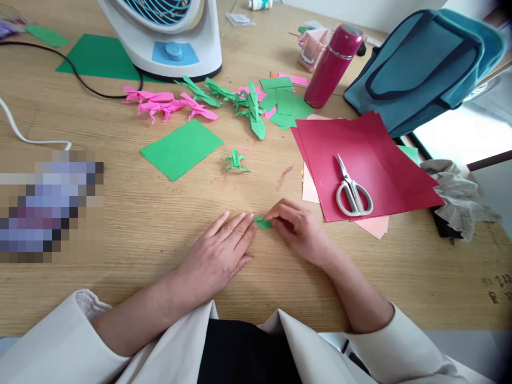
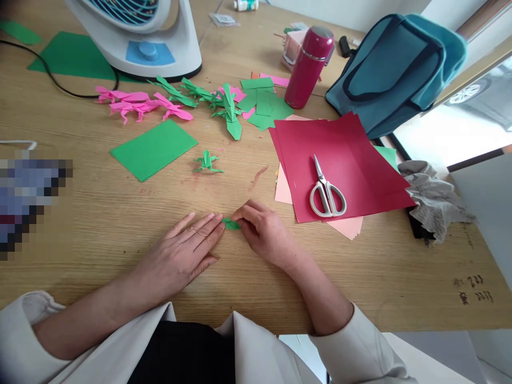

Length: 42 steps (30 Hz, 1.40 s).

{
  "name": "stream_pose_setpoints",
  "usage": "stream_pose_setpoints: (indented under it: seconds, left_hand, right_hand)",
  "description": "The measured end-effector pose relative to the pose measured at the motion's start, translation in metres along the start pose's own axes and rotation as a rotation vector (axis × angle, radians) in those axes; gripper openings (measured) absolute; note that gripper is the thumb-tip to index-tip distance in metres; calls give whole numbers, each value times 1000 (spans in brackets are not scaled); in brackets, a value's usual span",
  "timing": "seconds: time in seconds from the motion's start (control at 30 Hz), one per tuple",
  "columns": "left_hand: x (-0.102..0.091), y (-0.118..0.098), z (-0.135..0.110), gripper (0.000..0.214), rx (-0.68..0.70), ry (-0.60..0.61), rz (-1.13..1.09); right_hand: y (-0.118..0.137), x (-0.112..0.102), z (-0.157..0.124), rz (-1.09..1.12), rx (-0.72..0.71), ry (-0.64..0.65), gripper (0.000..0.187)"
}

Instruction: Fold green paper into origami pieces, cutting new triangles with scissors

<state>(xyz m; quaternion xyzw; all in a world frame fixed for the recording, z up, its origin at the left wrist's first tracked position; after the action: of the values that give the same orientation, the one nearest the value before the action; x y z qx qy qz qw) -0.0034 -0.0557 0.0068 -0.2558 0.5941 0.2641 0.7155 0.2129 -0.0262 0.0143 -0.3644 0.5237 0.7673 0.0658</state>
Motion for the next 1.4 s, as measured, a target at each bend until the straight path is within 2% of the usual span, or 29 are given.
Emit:
stream_pose_setpoints:
  seconds: [0.17,0.43,0.77,0.93,1.1,1.4]
  left_hand:
    - [0,-2,1,44,0,-14,11]
    - [4,-3,0,47,13,-21,38]
    - [-2,-6,1,45,-27,16,57]
    - [0,-9,1,44,-33,-9,100]
    - [1,-9,0,45,-42,-33,112]
    - [1,-8,1,44,-34,-34,101]
  right_hand:
    - [1,-4,-5,-156,-190,152,27]
    - [3,-5,-8,-281,-256,255,29]
    - [1,-7,-10,-305,-270,243,27]
    - [2,-14,-15,-436,-364,263,30]
    - [6,-9,-15,-578,-462,241,30]
    - [10,-4,-14,-648,-434,232,28]
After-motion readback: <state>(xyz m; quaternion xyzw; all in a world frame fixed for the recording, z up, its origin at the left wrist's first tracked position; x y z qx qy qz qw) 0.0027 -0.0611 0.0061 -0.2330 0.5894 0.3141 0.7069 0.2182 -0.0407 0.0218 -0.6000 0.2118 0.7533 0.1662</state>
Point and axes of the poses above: each hand's wrist, its own z-axis towards the middle knuckle, its own x-axis out of the palm, y = z × x, the point moved 1 cm from there along z, towards the middle knuckle, and after that the axes turned 4 degrees about -x, right-handed, at the moved point
